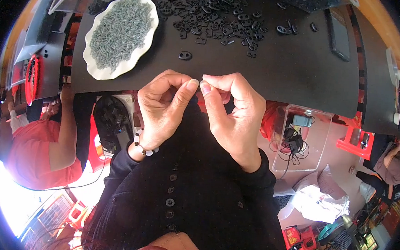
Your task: The person assembles plastic cord locks by hand, picking up springs and plastic components from the table and fitting them together.
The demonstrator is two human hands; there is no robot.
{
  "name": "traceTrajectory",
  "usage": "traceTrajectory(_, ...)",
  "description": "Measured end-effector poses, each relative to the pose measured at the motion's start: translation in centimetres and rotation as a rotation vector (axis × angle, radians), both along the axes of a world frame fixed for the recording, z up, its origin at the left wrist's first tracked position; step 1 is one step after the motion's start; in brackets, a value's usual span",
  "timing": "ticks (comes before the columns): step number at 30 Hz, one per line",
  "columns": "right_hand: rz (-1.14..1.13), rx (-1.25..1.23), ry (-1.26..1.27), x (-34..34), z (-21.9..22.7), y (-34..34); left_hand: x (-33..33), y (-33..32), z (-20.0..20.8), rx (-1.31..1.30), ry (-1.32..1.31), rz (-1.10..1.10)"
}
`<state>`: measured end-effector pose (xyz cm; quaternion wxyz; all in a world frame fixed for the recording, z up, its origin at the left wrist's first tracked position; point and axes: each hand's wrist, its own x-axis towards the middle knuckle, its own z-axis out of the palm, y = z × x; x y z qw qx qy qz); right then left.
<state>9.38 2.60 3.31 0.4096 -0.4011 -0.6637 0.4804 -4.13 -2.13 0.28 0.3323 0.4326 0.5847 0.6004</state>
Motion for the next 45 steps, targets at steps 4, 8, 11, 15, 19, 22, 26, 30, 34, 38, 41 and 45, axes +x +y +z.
traceTrajectory(4,-0.012,-0.096,0.095,-0.2,-0.7,0.1,0.1,0.1,0.5,-0.026,-0.090,0.010)
traceTrajectory(8,-0.019,-0.083,0.150,0.0,-1.2,0.5,-0.5,0.3,0.7,0.009,-0.138,-0.029)
traceTrajectory(11,-0.044,-0.101,0.168,0.3,-1.1,0.6,-1.5,0.2,1.2,-0.062,-0.101,-0.059)
traceTrajectory(15,-0.088,-0.104,0.186,0.9,-1.4,0.9,-2.4,1.1,0.6,0.041,-0.032,0.041)
traceTrajectory(19,-0.120,-0.107,0.242,1.6,-1.9,1.1,-3.6,1.8,0.2,0.040,0.111,0.085)
traceTrajectory(22,-0.146,-0.107,0.256,2.4,-2.6,1.3,-3.7,2.7,0.9,0.044,0.296,0.094)
traceTrajectory(26,-0.166,-0.095,0.288,2.8,-2.9,1.7,-3.5,4.2,1.6,0.020,0.504,0.076)
traceTrajectory(30,-0.169,-0.108,0.306,3.1,-2.9,1.8,-3.5,5.6,1.6,0.007,0.635,0.025)
traceTrajectory(34,-0.145,-0.103,0.314,3.2,-3.0,2.0,-3.9,6.3,1.7,0.022,0.691,0.013)
traceTrajectory(38,-0.130,-0.118,0.312,3.2,-2.9,2.1,-5.3,7.0,2.2,0.123,0.871,-0.060)
traceTrajectory(41,-0.136,-0.102,0.312,3.2,-2.9,2.3,-5.7,6.9,2.3,0.124,0.843,-0.104)
traceTrajectory(45,-0.141,-0.117,0.323,3.3,-3.0,2.2,-5.8,4.8,2.4,0.040,0.818,-0.062)
